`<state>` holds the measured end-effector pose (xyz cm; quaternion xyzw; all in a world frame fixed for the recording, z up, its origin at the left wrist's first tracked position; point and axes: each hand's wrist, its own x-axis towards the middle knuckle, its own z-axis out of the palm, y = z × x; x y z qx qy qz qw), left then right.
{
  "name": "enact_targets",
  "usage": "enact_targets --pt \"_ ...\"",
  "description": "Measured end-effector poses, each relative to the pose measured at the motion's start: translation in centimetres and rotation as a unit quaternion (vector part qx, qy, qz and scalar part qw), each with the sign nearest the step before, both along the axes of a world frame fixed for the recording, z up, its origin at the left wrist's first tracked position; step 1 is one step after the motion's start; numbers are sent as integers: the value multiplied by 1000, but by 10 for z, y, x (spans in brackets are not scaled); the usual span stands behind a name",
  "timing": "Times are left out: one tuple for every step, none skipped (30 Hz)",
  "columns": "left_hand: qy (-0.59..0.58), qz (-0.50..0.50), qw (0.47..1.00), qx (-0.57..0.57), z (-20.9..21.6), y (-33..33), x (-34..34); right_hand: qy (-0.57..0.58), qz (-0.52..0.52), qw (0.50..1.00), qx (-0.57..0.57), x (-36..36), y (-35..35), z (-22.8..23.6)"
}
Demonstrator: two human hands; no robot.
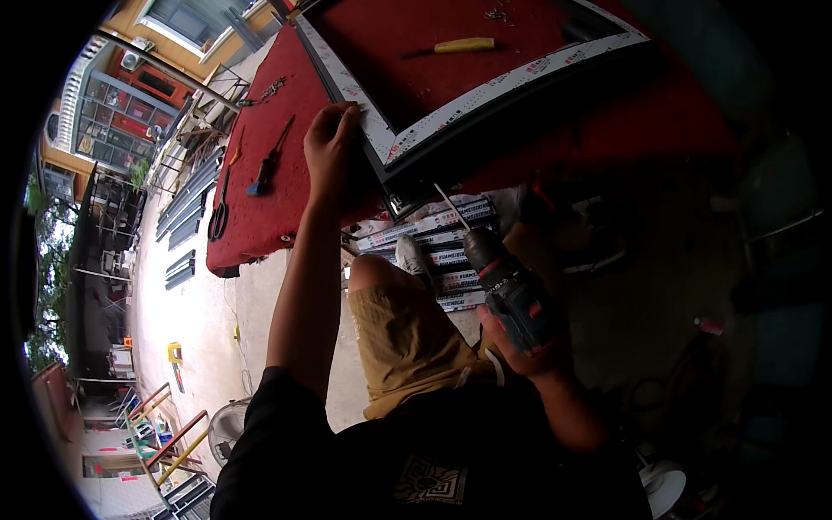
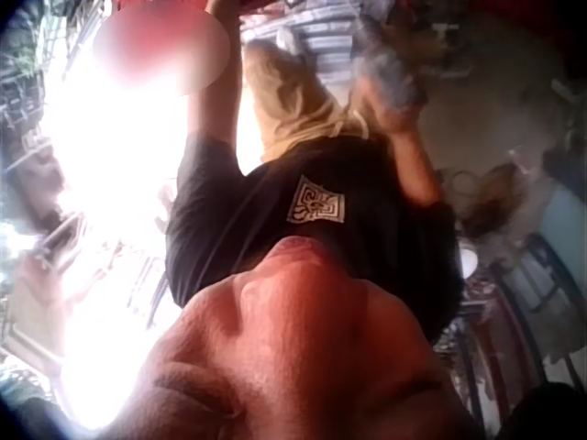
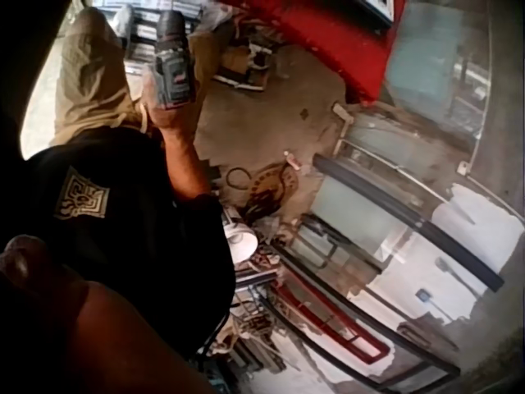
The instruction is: The person assembles a window frame by aligning metal profiles on a red workbench. They use a cordless drill to drive screws into the frame corners, securing the joints. The person also handles small hardware components and uses a hammer to adjust the frame alignment.
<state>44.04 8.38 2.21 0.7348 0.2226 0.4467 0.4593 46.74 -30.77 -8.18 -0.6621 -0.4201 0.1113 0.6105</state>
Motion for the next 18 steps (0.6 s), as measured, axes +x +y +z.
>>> enact_targets --pt "5 4 1000 -1 0 0 0 -2 2 1000 0 0 0 -2" --pt "9 7 1000 -2 1 0 0 -23 -12 1000 9 0 1 -5" --pt "7 8 1000 -2 0 1 0 -44 -25 999 17 -1 3 -4" --pt "4 8 1000 3 -1 2 0 -46 -24 998 17 -2 3 0" --pt "2 8 1000 8 -2 3 -1 3 -15 1000 4 -4 1 5" --pt "0 8 1000 9 -2 3 0 54 -8 998 -9 -5 0 9" --pt "2 9 1000 8 -2 3 0 52 -8 999 -9 -5 0 8" --pt "3 10 1000 7 -3 3 0 52 -8 999 -7 -5 0 6" --pt "2 9 1000 6 -2 1 0 53 -8 999 -6 -6 -1 5" --pt "1 9 1000 4 -1 0 0 51 -9 999 -8 -6 -1 5" --pt "-1 10 1000 2 -1 -1 0 41 -14 999 5 -7 -1 5" --pt "1 10 1000 2 0 -3 0 38 -16 999 12 -6 -1 3" --pt "4 10 1000 -1 1 -4 0 36 -18 999 19 -5 0 2" --pt "7 9 1000 -4 1 -5 1 -1 -20 1000 19 -3 0 0" --pt "6 10 1000 -5 0 -4 0 -21 -19 999 17 -3 0 0" --pt "3 8 1000 8 0 -2 -1 -42 -19 999 16 -3 0 0" --pt "2 7 1000 21 -1 0 -2 -3 -16 1000 14 -4 -1 1" --pt "1 8 1000 20 -1 1 -2 36 -13 999 13 -5 0 1"
